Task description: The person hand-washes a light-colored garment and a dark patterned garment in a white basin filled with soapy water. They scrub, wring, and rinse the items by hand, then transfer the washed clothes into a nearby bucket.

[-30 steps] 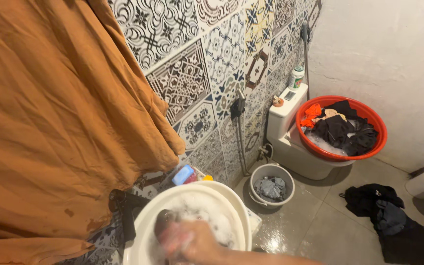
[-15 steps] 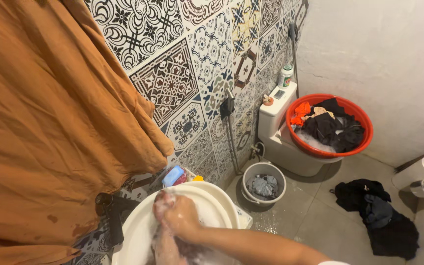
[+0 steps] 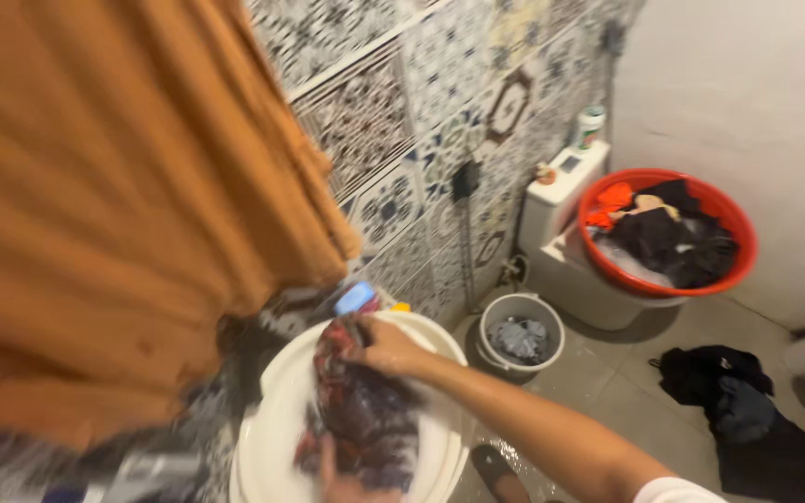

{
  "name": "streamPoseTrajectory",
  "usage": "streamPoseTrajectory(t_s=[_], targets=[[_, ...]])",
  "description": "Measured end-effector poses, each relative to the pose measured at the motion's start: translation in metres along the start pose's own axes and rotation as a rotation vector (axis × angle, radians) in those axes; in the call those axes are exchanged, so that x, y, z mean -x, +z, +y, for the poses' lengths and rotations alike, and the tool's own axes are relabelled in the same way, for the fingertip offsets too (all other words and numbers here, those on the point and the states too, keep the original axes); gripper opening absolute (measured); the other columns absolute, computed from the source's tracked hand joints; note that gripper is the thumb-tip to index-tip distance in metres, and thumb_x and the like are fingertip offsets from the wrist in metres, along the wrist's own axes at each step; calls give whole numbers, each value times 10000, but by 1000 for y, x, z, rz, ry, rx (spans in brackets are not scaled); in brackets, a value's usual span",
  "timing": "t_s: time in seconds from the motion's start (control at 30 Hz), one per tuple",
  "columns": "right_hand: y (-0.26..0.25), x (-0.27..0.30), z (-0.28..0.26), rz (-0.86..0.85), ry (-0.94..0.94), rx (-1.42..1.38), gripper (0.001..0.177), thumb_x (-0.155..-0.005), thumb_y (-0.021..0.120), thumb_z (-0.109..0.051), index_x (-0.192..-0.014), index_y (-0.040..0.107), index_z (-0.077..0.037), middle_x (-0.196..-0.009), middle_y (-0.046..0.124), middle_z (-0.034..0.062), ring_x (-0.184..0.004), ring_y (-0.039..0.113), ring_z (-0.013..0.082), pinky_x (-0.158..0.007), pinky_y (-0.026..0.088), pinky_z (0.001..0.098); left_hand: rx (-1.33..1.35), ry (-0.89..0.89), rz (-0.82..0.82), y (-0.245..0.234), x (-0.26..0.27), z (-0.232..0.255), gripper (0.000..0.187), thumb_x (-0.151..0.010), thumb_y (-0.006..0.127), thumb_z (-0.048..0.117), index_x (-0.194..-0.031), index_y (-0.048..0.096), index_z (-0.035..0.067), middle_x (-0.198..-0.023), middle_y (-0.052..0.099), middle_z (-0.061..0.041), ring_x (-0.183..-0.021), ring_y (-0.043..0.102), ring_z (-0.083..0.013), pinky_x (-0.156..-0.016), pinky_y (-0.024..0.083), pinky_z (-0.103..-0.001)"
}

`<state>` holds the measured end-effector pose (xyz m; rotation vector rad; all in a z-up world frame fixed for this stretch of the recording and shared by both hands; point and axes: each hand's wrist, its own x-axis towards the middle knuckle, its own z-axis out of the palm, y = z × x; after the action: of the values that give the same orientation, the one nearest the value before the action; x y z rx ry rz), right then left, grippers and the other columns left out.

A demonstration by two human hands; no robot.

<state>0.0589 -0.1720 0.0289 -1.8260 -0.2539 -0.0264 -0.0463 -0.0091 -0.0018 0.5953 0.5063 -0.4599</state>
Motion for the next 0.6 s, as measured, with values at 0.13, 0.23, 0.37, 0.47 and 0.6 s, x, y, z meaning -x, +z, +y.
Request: streamPoseTrajectory(t_s=[0.13,0.23,0.37,0.47,0.6], targets=[[-9,31,-15,62,-12,261,701,-807,768,-194,-1452,527,-61,-1285,677,211,-1195,665,331,-998,520,383,46,94,-102,-3,38,17,544,-807,720,120,-1334,606,48,-1187,723,-122,-1071,680,-303,-969,535,-472],[-17,67,-46,-289,15,395,925,-684,728,-62,-1556,442,-176,-1489,441,226,-1222,594,369,-1002,509,411,-115,294,-241,14,66,60,572,-745,759,50,-1298,620,7,-1144,739,-131,-1053,687,-313,-967,519,-499],[9,77,-63,-340,328,692,862,-731,861,-154,-1478,446,-262,-1280,598,192,-1240,565,358,-1041,496,439,-292,593,-583,34,88,102,609,-815,798,24,-1380,580,-41,-1247,678,-173,-1195,626,-332,-1140,417,-503],[-10,64,-33,-251,286,326,556,-736,779,-113,-1267,656,-217,-1195,708,126,-1103,680,326,-965,551,453,-81,656,-769,30,100,110,622,-891,829,141,-1428,550,-4,-1348,633,-167,-1292,578,-344,-1172,387,-517],[-26,39,0,7,419,-932,548,-770,744,-189,-1292,586,-138,-1184,723,90,-1065,688,300,-951,542,478,291,603,-272,21,80,67,755,-739,822,416,-1370,540,112,-1300,644,-119,-1243,568,-347,-1041,453,-581]])
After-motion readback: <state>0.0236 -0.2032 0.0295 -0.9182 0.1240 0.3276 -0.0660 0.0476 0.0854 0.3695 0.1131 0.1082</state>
